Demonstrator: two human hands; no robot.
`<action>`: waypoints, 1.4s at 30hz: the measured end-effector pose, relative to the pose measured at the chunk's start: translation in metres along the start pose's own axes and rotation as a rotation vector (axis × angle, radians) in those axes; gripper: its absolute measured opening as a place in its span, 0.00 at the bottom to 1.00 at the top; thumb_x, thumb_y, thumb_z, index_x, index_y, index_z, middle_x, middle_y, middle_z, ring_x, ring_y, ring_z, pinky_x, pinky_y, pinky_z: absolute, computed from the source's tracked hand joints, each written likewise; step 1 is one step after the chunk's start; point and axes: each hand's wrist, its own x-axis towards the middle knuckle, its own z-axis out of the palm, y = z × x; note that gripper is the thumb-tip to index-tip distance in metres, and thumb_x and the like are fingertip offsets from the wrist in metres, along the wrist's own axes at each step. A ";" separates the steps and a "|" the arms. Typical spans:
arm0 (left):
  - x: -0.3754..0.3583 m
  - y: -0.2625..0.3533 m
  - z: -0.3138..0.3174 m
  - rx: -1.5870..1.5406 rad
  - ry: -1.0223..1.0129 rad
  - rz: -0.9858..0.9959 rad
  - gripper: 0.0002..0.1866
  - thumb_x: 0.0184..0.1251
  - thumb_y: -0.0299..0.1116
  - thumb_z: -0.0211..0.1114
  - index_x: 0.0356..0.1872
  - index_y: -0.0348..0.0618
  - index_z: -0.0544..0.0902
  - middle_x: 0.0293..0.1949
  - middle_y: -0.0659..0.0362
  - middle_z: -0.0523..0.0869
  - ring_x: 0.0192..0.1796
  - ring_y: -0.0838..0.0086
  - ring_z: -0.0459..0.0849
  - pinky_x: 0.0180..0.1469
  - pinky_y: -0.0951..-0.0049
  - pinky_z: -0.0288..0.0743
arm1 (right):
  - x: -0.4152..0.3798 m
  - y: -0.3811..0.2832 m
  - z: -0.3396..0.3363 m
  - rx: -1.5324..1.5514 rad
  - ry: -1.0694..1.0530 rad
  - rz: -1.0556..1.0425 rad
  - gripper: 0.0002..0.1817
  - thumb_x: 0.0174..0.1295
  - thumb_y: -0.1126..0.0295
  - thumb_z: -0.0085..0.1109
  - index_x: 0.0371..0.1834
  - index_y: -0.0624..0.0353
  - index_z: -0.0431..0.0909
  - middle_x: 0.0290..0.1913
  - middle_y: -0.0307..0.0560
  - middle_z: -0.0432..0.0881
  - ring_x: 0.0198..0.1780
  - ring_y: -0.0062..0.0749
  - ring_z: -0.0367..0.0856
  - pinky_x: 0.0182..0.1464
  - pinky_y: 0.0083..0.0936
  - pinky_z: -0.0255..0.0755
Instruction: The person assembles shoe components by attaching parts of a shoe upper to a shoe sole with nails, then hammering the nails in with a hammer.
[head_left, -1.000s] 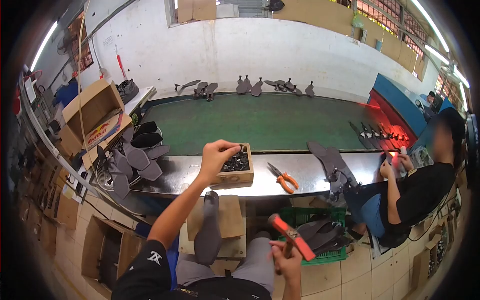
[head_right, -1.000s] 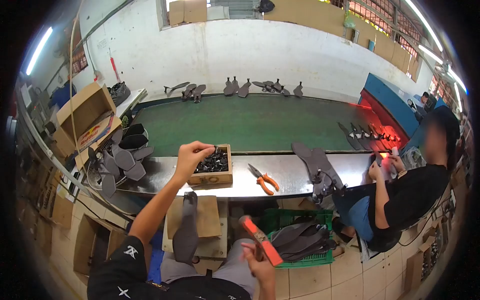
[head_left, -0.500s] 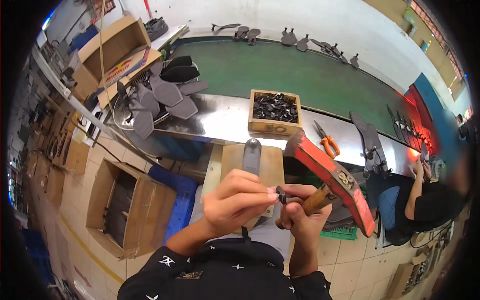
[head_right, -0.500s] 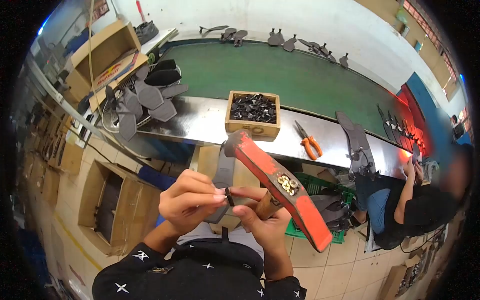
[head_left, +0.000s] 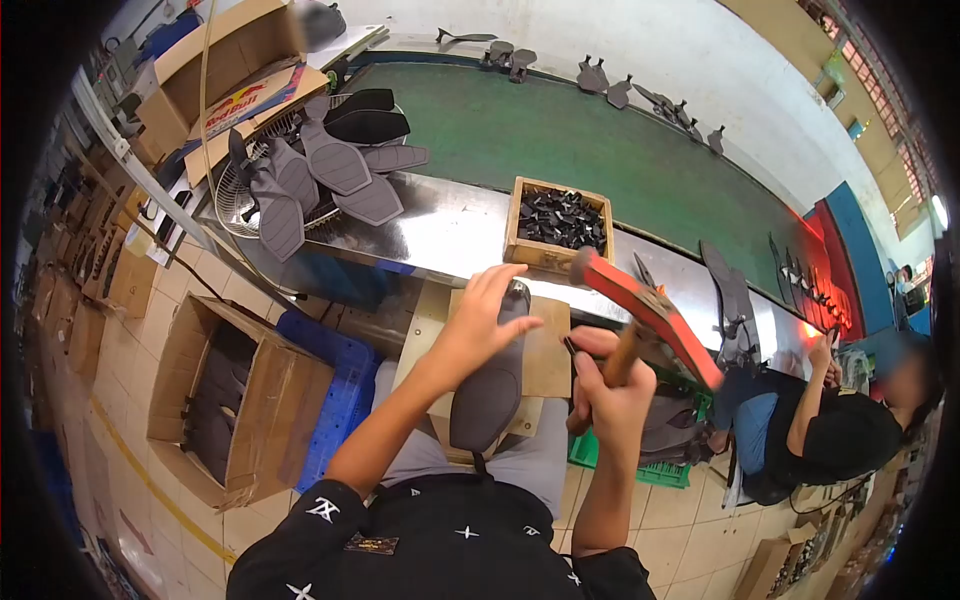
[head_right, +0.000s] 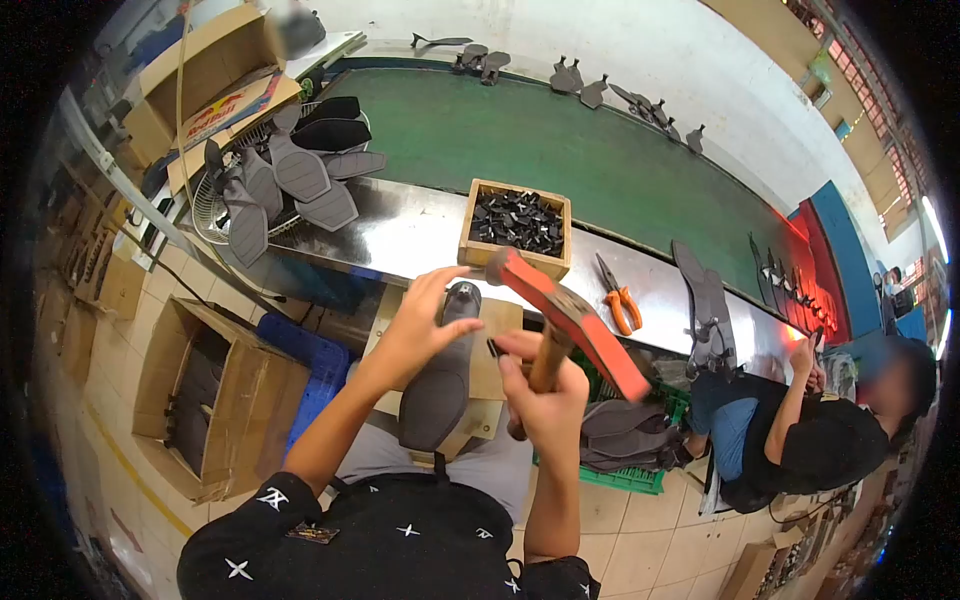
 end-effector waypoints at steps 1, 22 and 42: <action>0.000 -0.022 0.011 -0.055 -0.096 -0.030 0.22 0.55 0.36 0.78 0.48 0.37 0.84 0.43 0.53 0.89 0.49 0.56 0.85 0.57 0.63 0.77 | 0.009 0.004 -0.002 -0.075 -0.016 0.058 0.10 0.64 0.79 0.64 0.48 0.69 0.82 0.28 0.39 0.81 0.17 0.11 0.68 0.19 0.15 0.58; -0.032 -0.036 -0.002 -0.277 -0.242 -0.277 0.17 0.51 0.32 0.79 0.41 0.34 0.88 0.36 0.47 0.89 0.39 0.62 0.89 0.44 0.67 0.81 | 0.051 0.068 0.016 -0.577 -0.237 -0.352 0.14 0.53 0.82 0.62 0.44 0.64 0.82 0.40 0.55 0.84 0.41 0.53 0.84 0.43 0.33 0.76; -0.030 -0.037 -0.005 -0.635 -0.339 -0.482 0.13 0.59 0.26 0.75 0.45 0.36 0.90 0.34 0.63 0.91 0.34 0.86 0.81 0.39 0.80 0.78 | -0.019 -0.001 0.017 -0.666 -0.098 -0.327 0.21 0.73 0.75 0.53 0.68 0.69 0.70 0.45 0.54 0.84 0.39 0.33 0.84 0.44 0.26 0.77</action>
